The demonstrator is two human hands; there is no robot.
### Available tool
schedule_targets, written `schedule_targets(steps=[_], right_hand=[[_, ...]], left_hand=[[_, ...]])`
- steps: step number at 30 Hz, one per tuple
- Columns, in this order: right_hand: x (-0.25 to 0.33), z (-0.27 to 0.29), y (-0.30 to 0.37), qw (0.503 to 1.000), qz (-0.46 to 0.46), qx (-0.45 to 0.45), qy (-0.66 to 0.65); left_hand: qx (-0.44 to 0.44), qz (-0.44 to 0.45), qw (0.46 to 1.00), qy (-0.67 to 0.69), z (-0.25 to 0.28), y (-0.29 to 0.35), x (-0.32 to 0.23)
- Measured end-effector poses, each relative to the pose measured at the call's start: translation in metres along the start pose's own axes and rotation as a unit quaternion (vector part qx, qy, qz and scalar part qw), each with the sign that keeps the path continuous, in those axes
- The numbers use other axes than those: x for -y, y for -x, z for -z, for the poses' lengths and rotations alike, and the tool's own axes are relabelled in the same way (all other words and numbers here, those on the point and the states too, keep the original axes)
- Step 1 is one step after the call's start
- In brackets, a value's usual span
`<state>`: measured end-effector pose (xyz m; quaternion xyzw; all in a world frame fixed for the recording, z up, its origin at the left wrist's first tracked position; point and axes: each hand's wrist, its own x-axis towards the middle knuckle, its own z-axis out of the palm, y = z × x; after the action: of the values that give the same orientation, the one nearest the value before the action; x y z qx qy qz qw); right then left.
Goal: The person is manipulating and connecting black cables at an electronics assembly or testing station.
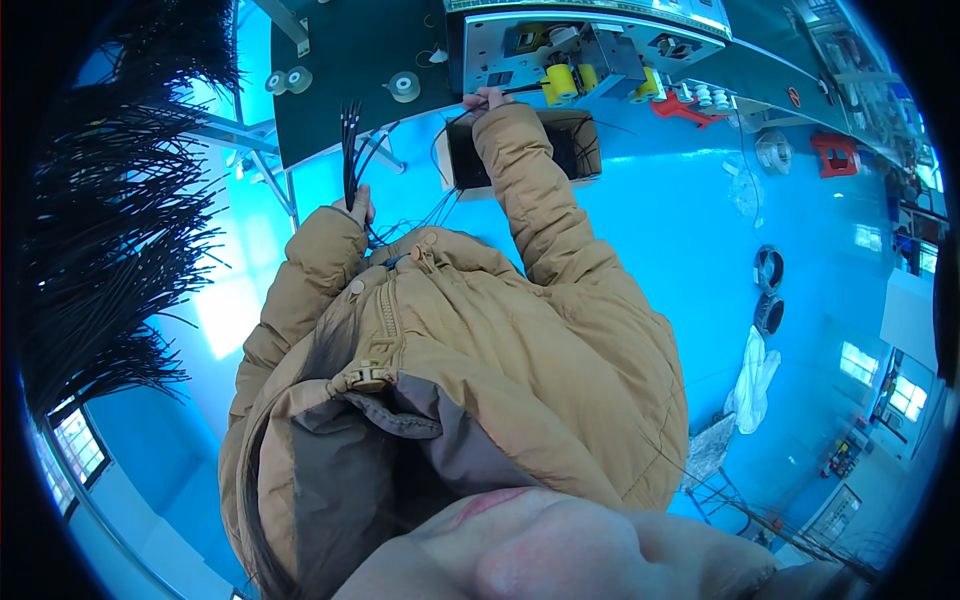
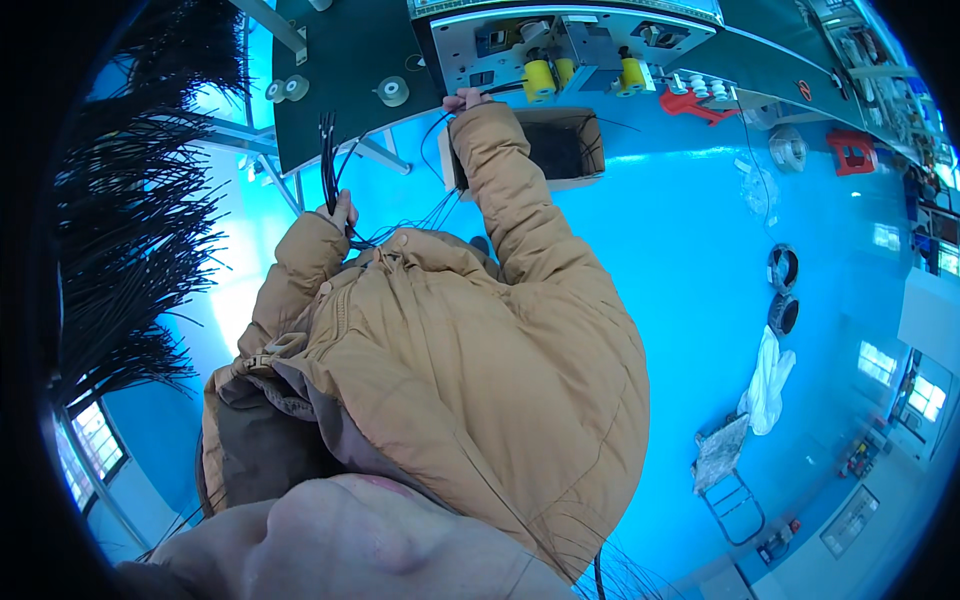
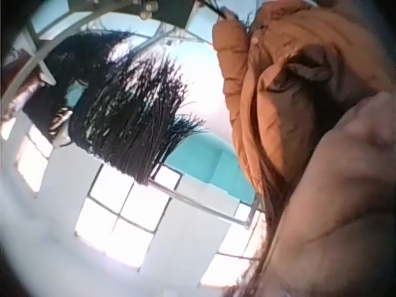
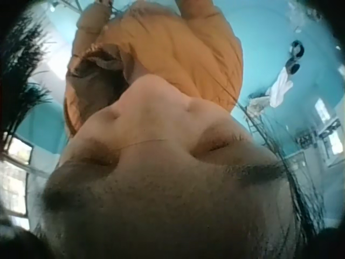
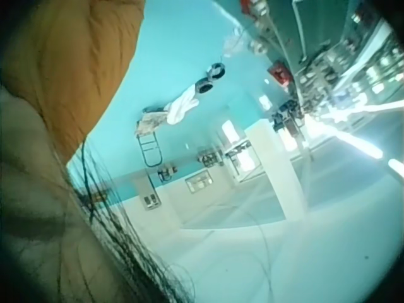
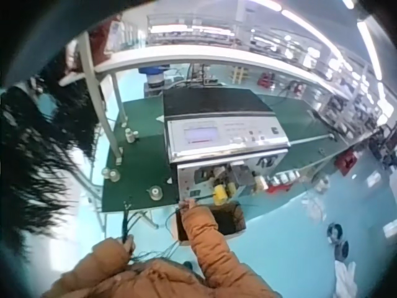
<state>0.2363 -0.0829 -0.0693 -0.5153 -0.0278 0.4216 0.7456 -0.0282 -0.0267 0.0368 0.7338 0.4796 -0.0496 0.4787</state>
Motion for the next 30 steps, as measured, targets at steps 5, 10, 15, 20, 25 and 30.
schedule_targets(steps=[5,10,15,20,25,30], right_hand=[[-0.009,-0.004,0.002,1.0,0.015,-0.004,-0.019],[-0.009,0.0,0.005,0.999,0.039,0.001,0.003],[-0.019,0.001,0.003,0.996,0.047,0.012,0.077],[-0.044,-0.006,0.0,0.993,-0.082,-0.013,0.085],[-0.042,-0.006,0.011,0.993,-0.087,-0.017,-0.071],[-0.037,-0.002,0.024,0.994,-0.111,-0.015,0.016]], left_hand=[[-0.014,-0.135,0.983,0.123,-0.016,-0.024,0.039],[0.061,0.003,0.967,0.248,-0.015,-0.02,0.028],[0.001,0.041,0.981,0.188,-0.02,-0.02,0.019],[0.036,0.062,0.962,0.265,-0.018,-0.021,0.021],[0.065,0.02,0.974,0.215,-0.014,-0.018,0.023],[0.065,0.024,0.969,0.236,-0.016,-0.017,0.015]])
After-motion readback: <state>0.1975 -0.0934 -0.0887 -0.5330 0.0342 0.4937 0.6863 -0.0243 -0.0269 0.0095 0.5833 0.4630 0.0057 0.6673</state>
